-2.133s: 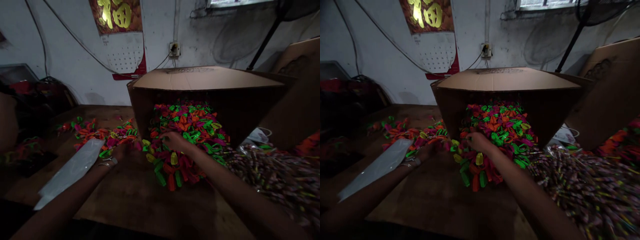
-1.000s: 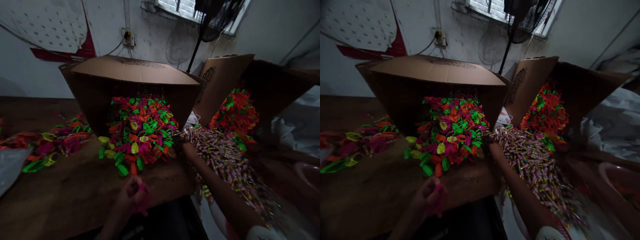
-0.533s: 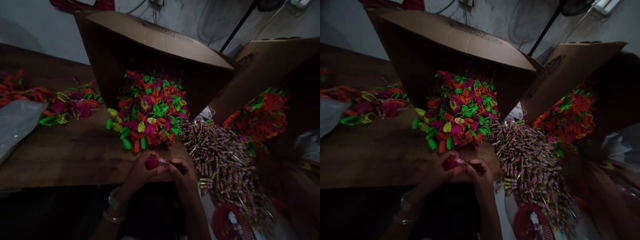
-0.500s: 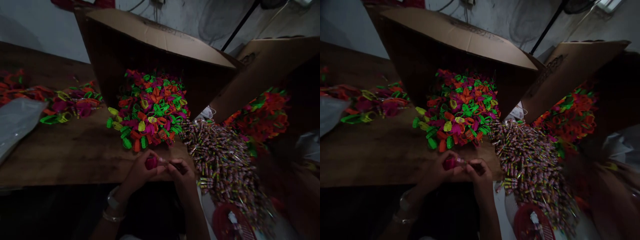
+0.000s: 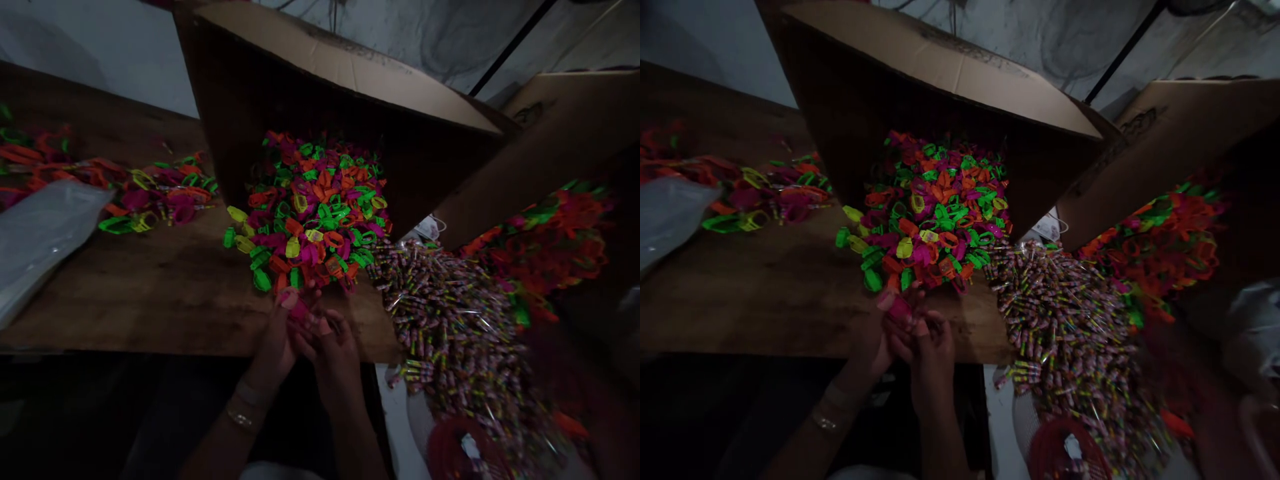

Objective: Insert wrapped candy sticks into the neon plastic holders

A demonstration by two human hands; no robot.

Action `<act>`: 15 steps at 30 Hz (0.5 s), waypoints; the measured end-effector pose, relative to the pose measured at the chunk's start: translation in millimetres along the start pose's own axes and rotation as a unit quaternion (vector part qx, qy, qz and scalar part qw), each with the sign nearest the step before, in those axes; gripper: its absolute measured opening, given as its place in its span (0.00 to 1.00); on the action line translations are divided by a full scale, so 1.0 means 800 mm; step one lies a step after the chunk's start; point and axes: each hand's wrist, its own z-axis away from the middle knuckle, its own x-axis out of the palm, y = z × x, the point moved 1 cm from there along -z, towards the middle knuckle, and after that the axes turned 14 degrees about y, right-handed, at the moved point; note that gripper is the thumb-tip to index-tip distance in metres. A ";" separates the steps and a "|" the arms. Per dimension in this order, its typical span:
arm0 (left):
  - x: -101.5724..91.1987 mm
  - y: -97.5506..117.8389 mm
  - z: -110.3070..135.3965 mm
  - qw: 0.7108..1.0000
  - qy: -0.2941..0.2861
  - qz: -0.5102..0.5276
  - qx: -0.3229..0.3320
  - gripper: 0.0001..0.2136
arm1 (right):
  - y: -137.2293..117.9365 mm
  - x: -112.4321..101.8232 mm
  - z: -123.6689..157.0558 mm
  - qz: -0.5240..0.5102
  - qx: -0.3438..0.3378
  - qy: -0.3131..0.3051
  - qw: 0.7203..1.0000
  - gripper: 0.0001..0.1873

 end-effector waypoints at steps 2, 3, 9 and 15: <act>0.000 0.000 0.002 1.000 -0.023 0.005 0.009 0.10 | 0.000 0.000 -0.009 -0.001 -0.060 0.043 0.997 0.18; 0.000 -0.001 0.003 0.999 -0.040 0.001 0.007 0.09 | -0.004 -0.002 -0.014 0.008 -0.100 0.063 0.993 0.18; -0.013 -0.006 -0.003 0.984 -0.128 -0.102 -0.068 0.23 | -0.044 -0.018 -0.029 0.183 -0.301 0.001 0.936 0.10; -0.024 0.006 -0.007 0.944 -0.142 -0.298 -0.019 0.27 | -0.064 -0.032 -0.029 0.278 -0.296 -0.048 0.912 0.09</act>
